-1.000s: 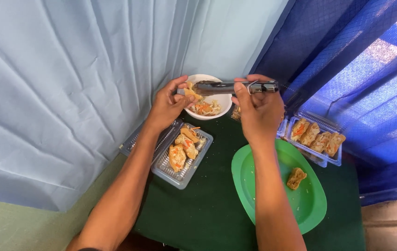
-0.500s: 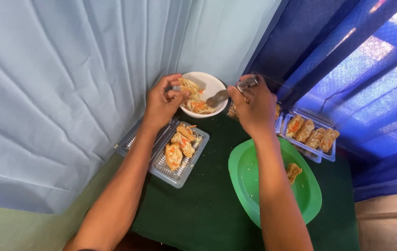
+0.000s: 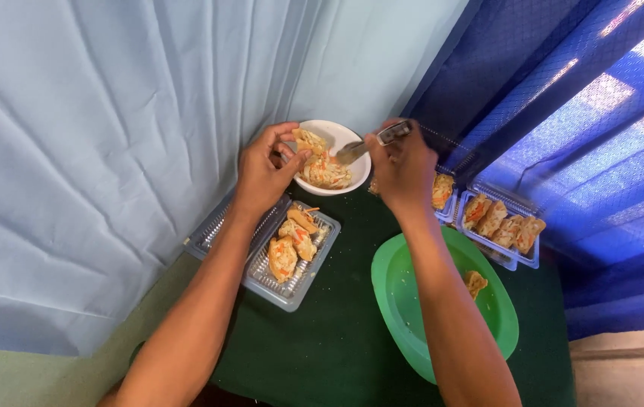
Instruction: The person is stuffing fried tofu pieces with a vegetable mixture using tongs and their hands, then placing them into plastic containers.
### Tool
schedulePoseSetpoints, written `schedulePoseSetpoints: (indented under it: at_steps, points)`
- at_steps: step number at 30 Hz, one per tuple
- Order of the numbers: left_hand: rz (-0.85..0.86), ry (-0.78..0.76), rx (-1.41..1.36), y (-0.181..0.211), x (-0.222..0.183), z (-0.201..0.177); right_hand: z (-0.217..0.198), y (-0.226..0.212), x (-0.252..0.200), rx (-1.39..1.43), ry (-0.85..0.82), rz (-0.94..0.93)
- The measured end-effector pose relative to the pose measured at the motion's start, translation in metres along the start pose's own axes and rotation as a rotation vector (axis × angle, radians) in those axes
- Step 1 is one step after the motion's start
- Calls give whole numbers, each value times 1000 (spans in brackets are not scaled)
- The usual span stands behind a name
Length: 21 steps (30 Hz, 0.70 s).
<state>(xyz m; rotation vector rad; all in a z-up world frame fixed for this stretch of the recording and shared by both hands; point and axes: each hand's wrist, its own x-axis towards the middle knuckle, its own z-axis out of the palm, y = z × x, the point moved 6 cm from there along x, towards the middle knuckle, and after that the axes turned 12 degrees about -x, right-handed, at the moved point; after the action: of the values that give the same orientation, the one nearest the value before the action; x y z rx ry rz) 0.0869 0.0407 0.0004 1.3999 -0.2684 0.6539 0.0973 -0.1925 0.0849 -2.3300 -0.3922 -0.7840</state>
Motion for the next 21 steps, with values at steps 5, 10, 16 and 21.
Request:
schedulePoseSetpoints:
  at_steps: [5,10,16,21]
  points:
    - [2,24,60,-3,0,-2,-10,-4,6,161,13,-22]
    - [20,35,32,7,0,-4,-3,-7,8,162,-41,29]
    - [41,31,51,6,-3,-4,9,-4,1,218,-92,30]
    - [12,25,55,0,0,-6,-3,-1,3,213,-29,25]
